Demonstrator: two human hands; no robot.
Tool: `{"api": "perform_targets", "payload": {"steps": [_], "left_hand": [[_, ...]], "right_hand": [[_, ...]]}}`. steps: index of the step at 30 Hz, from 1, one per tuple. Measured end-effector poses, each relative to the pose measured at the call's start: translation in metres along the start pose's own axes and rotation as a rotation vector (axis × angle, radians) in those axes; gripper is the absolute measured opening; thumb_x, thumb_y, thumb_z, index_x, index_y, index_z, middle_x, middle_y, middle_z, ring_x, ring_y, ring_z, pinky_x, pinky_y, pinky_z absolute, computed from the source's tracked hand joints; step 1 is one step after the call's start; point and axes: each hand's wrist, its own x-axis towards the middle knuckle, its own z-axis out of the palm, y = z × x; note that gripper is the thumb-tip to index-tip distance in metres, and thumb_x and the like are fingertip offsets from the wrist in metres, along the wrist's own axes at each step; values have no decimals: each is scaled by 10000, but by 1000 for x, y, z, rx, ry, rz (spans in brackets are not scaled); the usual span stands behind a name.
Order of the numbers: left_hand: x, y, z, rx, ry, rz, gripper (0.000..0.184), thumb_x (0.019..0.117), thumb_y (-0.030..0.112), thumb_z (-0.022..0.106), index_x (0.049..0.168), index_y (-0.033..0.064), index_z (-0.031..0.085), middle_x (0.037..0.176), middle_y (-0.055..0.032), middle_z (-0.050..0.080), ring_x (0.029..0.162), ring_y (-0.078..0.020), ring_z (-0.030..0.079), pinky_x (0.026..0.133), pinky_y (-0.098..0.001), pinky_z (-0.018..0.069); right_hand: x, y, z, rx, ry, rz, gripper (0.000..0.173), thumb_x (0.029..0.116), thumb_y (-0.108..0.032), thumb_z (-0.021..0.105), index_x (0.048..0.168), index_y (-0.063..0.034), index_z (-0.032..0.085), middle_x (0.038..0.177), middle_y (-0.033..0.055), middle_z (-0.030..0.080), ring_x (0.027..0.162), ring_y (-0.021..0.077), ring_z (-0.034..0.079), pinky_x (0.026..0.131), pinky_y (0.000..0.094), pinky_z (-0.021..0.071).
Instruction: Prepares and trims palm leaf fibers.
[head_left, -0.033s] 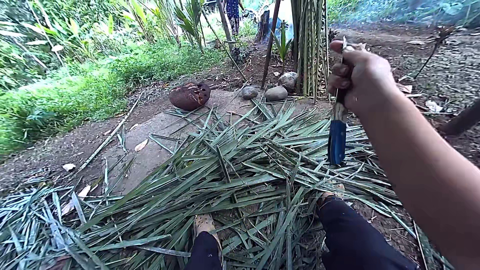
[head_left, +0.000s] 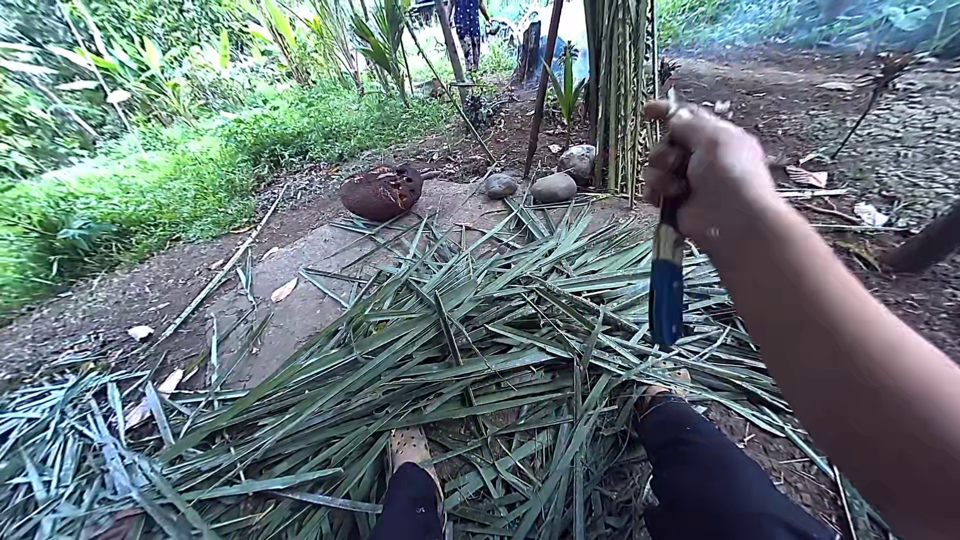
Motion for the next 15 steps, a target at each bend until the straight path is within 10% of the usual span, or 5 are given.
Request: {"api": "perform_targets", "payload": {"steps": [4, 7, 10, 15], "left_hand": [[87, -158, -144, -285, -383, 515, 248, 1074, 80, 403, 1300, 18, 482, 1204, -36, 671, 1118, -114, 646, 981, -276, 509], [103, -189, -124, -394, -140, 550, 297, 1070, 112, 478, 1306, 273, 560, 1074, 115, 754, 958, -36, 718, 828, -223, 595], [96, -173, -66, -424, -152, 472, 291, 1039, 36, 500, 1070, 243, 703, 1044, 67, 764, 903, -28, 717, 768, -184, 591], [101, -173, -54, -346, -166, 499, 260, 1058, 79, 484, 1042, 138, 736, 1022, -5, 768, 740, -33, 708, 616, -156, 572]], "right_hand": [[-101, 53, 42, -235, -622, 42, 381, 1097, -257, 337, 1365, -98, 557, 619, -37, 469, 454, 36, 417, 427, 206, 384], [-167, 89, 67, -406, -1028, -64, 447, 1059, -296, 521, 1444, -70, 545, 750, 53, 613, 564, 112, 530, 543, 310, 480], [-204, 120, 77, -417, -971, -227, 426, 997, -343, 641, 1283, -28, 641, 660, 91, 612, 532, 182, 567, 518, 386, 494], [-185, 135, 60, -256, -912, -112, 230, 989, -245, 642, 936, -24, 676, 641, -24, 547, 545, -10, 472, 514, 172, 382]]}}
